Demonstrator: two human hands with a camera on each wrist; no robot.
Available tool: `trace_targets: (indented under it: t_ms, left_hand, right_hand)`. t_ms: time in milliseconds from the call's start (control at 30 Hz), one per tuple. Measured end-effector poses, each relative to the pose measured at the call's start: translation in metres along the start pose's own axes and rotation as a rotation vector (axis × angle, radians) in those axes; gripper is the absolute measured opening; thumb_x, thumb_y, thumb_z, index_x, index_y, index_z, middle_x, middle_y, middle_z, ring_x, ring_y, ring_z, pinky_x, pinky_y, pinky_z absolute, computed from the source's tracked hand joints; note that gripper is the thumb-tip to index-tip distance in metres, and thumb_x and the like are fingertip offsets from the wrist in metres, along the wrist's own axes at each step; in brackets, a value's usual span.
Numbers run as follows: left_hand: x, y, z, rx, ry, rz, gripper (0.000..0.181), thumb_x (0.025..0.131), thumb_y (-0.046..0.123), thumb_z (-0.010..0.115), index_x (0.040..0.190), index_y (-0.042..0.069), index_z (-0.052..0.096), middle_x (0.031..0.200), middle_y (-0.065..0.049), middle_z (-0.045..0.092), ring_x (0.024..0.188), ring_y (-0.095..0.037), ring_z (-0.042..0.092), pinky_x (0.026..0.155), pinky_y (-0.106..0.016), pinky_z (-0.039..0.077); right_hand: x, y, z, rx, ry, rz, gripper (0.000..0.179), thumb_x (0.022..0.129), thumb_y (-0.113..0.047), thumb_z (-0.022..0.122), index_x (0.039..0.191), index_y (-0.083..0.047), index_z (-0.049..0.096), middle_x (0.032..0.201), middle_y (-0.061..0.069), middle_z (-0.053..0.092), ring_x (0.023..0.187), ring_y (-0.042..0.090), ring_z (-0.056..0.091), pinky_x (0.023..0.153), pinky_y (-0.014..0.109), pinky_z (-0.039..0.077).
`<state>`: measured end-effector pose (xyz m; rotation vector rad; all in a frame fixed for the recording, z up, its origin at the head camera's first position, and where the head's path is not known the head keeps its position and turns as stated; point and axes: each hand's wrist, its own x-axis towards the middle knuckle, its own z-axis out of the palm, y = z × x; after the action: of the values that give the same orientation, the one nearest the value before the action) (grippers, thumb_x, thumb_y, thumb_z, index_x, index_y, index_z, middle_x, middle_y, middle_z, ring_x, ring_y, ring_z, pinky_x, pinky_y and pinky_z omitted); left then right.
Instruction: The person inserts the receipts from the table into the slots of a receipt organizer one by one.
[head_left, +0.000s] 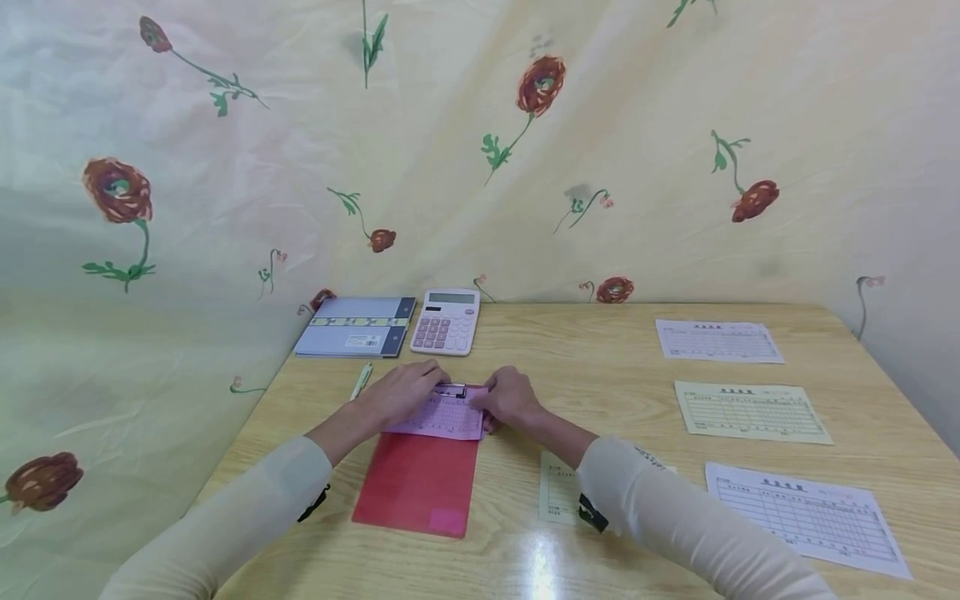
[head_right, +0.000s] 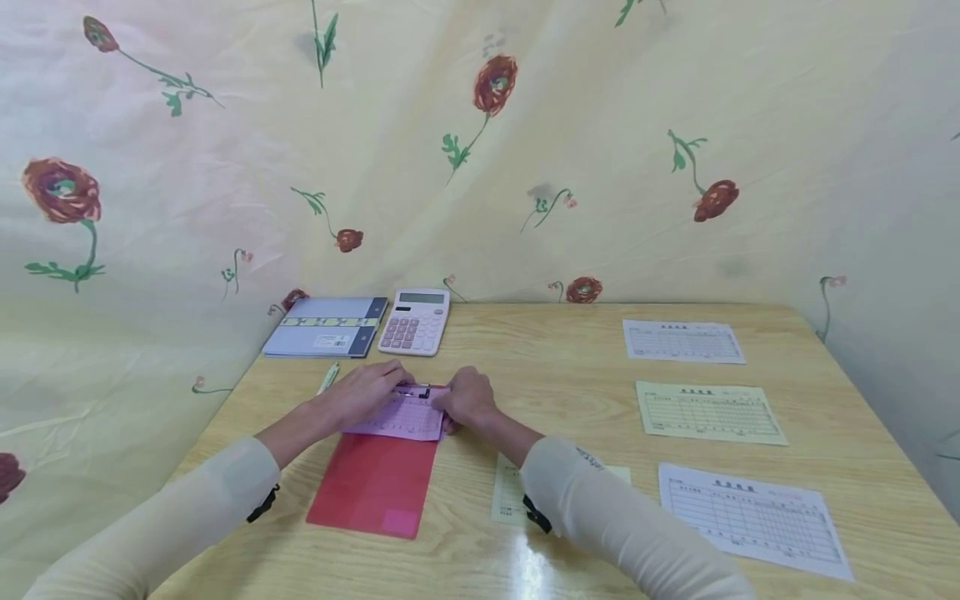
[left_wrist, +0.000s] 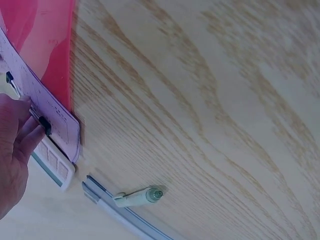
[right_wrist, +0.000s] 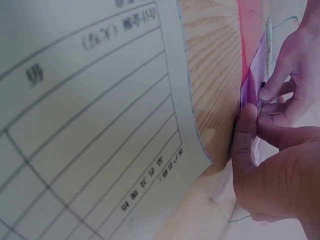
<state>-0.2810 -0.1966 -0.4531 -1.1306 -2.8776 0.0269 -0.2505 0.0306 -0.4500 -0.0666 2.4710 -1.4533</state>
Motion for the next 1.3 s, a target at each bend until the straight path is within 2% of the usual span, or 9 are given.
trace_targets:
  t_ms: [167,300,400,700,900,1300]
  left_hand:
    - [0.0,0.0,0.0,0.001,-0.006,-0.002,0.027,0.107,0.012,0.064,0.134,0.011,0.069,0.126,-0.001,0.065,0.116,-0.017,0.066,0.099,-0.033,0.054]
    - [0.0,-0.001,0.0,0.0,-0.002,0.007,0.027,0.106,0.014,0.067,0.133,0.011,0.069,0.126,-0.002,0.065,0.114,-0.017,0.067,0.098,-0.033,0.055]
    - [0.0,-0.001,-0.001,0.001,0.001,0.015,0.027,0.106,0.015,0.068,0.133,0.011,0.069,0.125,-0.002,0.065,0.114,-0.018,0.067,0.098,-0.034,0.055]
    - [0.0,0.001,-0.003,0.005,0.012,0.03,0.026,0.107,0.011,0.064,0.133,0.008,0.069,0.125,-0.004,0.065,0.114,-0.019,0.067,0.098,-0.034,0.055]
    - [0.001,0.001,-0.002,0.017,0.02,0.05,0.023,0.108,0.009,0.063,0.13,0.008,0.069,0.123,-0.004,0.065,0.112,-0.019,0.067,0.096,-0.034,0.056]
    - [0.002,0.002,-0.004,0.015,0.008,0.041,0.025,0.106,0.011,0.067,0.13,0.007,0.069,0.123,-0.005,0.065,0.112,-0.02,0.068,0.096,-0.034,0.056]
  right_hand:
    - [0.004,0.001,0.0,-0.062,0.02,-0.038,0.013,0.095,-0.004,0.079,0.1,0.007,0.075,0.066,0.01,0.071,0.048,0.015,0.065,0.05,0.027,0.055]
    - [0.008,0.0,0.0,-0.125,0.074,-0.124,0.013,0.092,-0.004,0.082,0.1,0.005,0.078,0.075,0.009,0.074,0.056,0.015,0.066,0.052,0.026,0.054]
    - [0.009,-0.001,-0.001,-0.139,0.092,-0.159,0.01,0.092,-0.004,0.082,0.098,0.004,0.081,0.078,0.01,0.076,0.057,0.015,0.067,0.053,0.025,0.054]
    - [0.014,0.001,-0.001,-0.08,0.085,-0.095,0.008,0.094,-0.003,0.08,0.097,0.004,0.081,0.077,0.011,0.075,0.052,0.015,0.067,0.053,0.026,0.056]
    - [0.013,0.001,0.0,-0.081,0.099,-0.086,0.008,0.094,-0.002,0.079,0.097,0.006,0.081,0.078,0.012,0.076,0.052,0.015,0.068,0.052,0.026,0.056]
    - [0.012,-0.001,0.001,-0.078,0.114,-0.072,0.009,0.094,-0.001,0.079,0.098,0.007,0.081,0.079,0.013,0.076,0.053,0.015,0.069,0.052,0.026,0.057]
